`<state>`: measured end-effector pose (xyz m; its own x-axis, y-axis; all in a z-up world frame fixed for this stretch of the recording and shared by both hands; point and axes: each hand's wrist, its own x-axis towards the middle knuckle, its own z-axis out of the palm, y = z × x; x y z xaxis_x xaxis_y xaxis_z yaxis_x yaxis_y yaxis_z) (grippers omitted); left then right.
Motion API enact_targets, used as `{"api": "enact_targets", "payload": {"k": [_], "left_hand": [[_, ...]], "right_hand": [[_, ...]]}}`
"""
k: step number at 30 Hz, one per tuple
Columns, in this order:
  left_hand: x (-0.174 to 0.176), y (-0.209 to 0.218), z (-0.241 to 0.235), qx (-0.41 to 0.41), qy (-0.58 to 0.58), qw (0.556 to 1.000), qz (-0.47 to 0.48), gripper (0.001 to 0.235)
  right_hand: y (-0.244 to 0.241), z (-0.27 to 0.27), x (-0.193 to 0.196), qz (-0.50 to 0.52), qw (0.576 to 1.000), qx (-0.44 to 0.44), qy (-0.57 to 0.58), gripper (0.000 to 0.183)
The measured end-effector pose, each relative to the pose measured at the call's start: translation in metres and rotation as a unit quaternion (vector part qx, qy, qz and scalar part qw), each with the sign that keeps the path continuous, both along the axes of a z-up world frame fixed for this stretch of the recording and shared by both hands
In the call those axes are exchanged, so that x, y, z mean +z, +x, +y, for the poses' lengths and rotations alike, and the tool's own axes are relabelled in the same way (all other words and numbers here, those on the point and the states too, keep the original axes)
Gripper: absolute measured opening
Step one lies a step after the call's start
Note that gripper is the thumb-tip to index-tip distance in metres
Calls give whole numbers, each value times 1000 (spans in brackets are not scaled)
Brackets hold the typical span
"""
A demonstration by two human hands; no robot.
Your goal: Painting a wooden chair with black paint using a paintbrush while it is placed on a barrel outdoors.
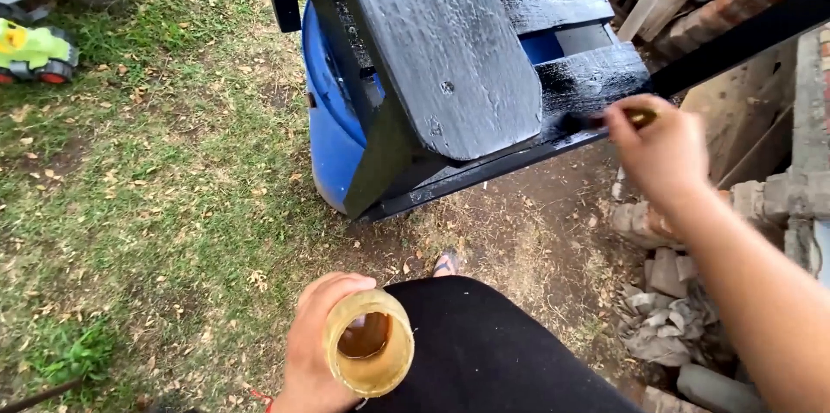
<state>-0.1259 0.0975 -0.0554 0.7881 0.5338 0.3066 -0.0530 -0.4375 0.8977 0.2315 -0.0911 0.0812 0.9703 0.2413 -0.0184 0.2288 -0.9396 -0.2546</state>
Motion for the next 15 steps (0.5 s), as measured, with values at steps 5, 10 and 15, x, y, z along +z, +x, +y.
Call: {"api": "enact_targets", "payload": {"k": [5, 10, 15], "left_hand": [[9, 4, 5, -22, -35, 999, -5, 58], [6, 2, 11, -29, -37, 998, -29, 53], [6, 5, 16, -27, -31, 999, -27, 55]], "right_hand": [[-51, 59, -9, 129, 981, -15, 144, 11], [-44, 69, -10, 261, 910, -32, 321, 21], [-8, 50, -45, 283, 893, -71, 344, 24]]}}
